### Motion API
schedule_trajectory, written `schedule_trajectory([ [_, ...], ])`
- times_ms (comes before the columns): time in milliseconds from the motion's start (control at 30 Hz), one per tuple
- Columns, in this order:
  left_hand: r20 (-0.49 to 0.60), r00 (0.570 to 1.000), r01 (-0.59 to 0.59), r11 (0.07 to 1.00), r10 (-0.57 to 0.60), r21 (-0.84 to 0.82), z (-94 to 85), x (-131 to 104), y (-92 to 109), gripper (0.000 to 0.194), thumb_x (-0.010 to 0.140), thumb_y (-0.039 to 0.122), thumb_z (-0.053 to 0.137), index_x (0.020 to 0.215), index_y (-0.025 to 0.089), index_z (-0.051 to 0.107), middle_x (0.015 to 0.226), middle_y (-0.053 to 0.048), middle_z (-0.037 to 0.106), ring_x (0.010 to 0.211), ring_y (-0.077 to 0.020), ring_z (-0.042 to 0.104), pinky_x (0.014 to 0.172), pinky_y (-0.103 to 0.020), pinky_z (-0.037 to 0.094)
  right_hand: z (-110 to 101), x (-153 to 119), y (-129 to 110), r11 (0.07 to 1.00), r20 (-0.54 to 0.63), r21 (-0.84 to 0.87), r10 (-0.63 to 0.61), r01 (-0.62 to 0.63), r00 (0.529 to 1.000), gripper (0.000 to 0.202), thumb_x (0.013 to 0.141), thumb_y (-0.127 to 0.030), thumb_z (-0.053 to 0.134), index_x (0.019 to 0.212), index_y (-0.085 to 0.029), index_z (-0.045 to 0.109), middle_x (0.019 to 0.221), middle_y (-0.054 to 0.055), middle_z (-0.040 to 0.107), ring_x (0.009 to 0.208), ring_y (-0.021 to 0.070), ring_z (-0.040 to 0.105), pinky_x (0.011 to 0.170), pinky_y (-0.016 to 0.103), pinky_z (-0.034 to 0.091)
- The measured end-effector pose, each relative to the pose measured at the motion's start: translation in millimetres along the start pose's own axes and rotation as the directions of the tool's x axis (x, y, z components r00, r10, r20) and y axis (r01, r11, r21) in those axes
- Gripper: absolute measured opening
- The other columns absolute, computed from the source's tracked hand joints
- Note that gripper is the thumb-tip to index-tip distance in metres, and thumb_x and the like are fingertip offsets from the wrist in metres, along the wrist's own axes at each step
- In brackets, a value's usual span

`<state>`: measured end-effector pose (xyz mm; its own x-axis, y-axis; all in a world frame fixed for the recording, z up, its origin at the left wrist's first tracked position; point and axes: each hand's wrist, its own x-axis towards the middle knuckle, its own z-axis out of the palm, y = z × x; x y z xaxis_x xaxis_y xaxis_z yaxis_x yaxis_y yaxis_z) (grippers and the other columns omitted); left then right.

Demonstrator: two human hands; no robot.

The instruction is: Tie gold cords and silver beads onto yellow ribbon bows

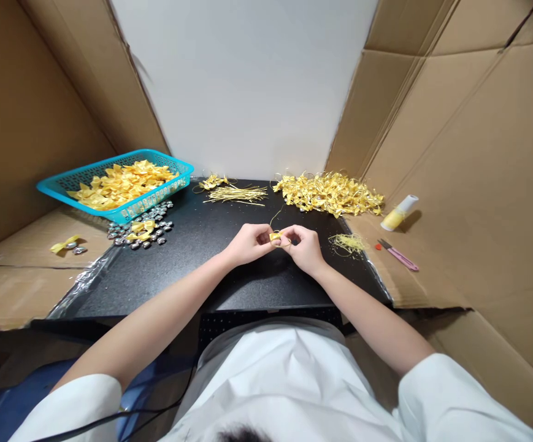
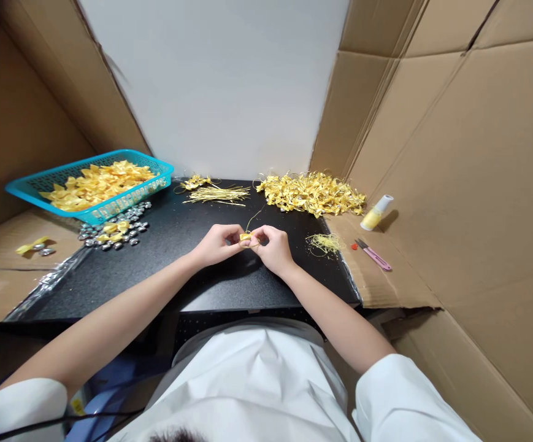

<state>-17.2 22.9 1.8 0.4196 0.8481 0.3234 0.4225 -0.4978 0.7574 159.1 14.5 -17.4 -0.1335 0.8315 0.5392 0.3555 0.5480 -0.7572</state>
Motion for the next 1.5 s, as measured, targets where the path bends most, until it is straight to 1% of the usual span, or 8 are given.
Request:
schedule_trajectory([
  [167, 0.019, 0.998, -0.062, 0.995, 0.061, 0.083, 0.0, 1, -1, 0.04, 0.08, 0.052, 0.058, 0.064, 0.016, 0.052, 0.057, 0.002, 0.047, 0.056, -0.0094, 0.041, 0.054, -0.021, 0.032, 0, -1, 0, 1.0, 0.011, 0.013, 0.019, -0.019, 1.0, 0.013, 0.077, -0.03, 0.064, 0.07, -0.019, 0.062, 0.075, 0.004, 0.071, 0.065, 0.0164, 0.064, 0.065, 0.029, 0.052],
  [333, 0.024, 0.995, -0.1, 0.988, 0.098, 0.114, 0.5, 1, -5, 0.038, 0.082, 0.05, 0.056, 0.066, 0.016, 0.052, 0.059, 0.002, 0.048, 0.056, -0.0099, 0.042, 0.054, -0.022, 0.033, 0, -1, 1, 0.999, -0.007, 0.022, -0.023, 0.024, 1.0, 0.012, 0.076, -0.027, 0.063, 0.069, -0.018, 0.061, 0.076, 0.004, 0.071, 0.066, 0.016, 0.065, 0.065, 0.029, 0.052],
  [567, 0.009, 0.995, -0.102, 0.986, 0.102, 0.131, 4.1, 0, -4, 0.039, 0.084, 0.05, 0.051, 0.064, 0.016, 0.05, 0.058, 0.002, 0.047, 0.055, -0.0098, 0.04, 0.055, -0.022, 0.032, 1, -2, -1, 0.999, -0.018, -0.033, -0.022, 0.022, 1.0, 0.015, 0.076, -0.031, 0.066, 0.068, -0.019, 0.062, 0.074, 0.003, 0.07, 0.065, 0.0159, 0.063, 0.064, 0.029, 0.05],
  [733, -0.043, 0.999, -0.002, 0.998, 0.004, 0.062, 8.1, 2, -6, 0.038, 0.081, 0.048, 0.056, 0.061, 0.016, 0.049, 0.055, 0.004, 0.044, 0.054, -0.0089, 0.037, 0.053, -0.022, 0.031, 1, -2, 0, 0.994, -0.027, -0.083, -0.076, 0.073, 0.997, 0.012, 0.077, -0.027, 0.064, 0.067, -0.02, 0.062, 0.072, 0.003, 0.07, 0.064, 0.0157, 0.062, 0.064, 0.029, 0.049],
  [933, -0.164, 0.974, 0.126, 0.978, -0.154, -0.168, 15.1, 2, -9, 0.035, 0.069, 0.048, 0.071, 0.073, 0.014, 0.063, 0.066, -0.001, 0.061, 0.059, -0.011, 0.051, 0.056, -0.022, 0.039, 1, -1, 1, 0.992, -0.037, -0.107, -0.068, 0.064, 0.997, 0.011, 0.076, -0.024, 0.062, 0.066, -0.021, 0.06, 0.072, 0.002, 0.069, 0.065, 0.0161, 0.061, 0.064, 0.029, 0.049],
  [1167, -0.143, 0.961, 0.178, 0.926, -0.236, -0.333, 17.3, 2, -7, 0.037, 0.062, 0.045, 0.077, 0.076, 0.012, 0.071, 0.072, -0.006, 0.07, 0.063, -0.0145, 0.06, 0.061, -0.024, 0.045, 1, -2, 2, 0.99, -0.056, -0.099, -0.104, 0.098, 0.993, 0.009, 0.076, -0.021, 0.059, 0.067, -0.021, 0.059, 0.073, 0.002, 0.068, 0.066, 0.0159, 0.061, 0.065, 0.029, 0.049],
  [1333, -0.149, 0.954, 0.197, 0.916, -0.262, -0.351, 20.4, 3, -8, 0.037, 0.061, 0.046, 0.077, 0.074, 0.012, 0.07, 0.07, -0.006, 0.071, 0.063, -0.0155, 0.062, 0.062, -0.026, 0.046, 3, -2, 3, 0.991, -0.042, -0.103, -0.088, 0.084, 0.995, 0.01, 0.076, -0.02, 0.059, 0.066, -0.021, 0.058, 0.075, 0.003, 0.068, 0.069, 0.0167, 0.062, 0.068, 0.03, 0.05],
  [1500, -0.208, 0.922, 0.241, 0.906, -0.326, -0.348, 23.5, 4, -12, 0.03, 0.062, 0.041, 0.075, 0.069, 0.013, 0.068, 0.063, -0.005, 0.068, 0.056, -0.0134, 0.059, 0.055, -0.024, 0.043, 4, -2, -1, 0.988, -0.154, -0.141, -0.084, 0.062, 0.985, 0.014, 0.075, -0.023, 0.063, 0.063, -0.021, 0.057, 0.086, 0.006, 0.065, 0.075, 0.0177, 0.061, 0.068, 0.031, 0.05],
])
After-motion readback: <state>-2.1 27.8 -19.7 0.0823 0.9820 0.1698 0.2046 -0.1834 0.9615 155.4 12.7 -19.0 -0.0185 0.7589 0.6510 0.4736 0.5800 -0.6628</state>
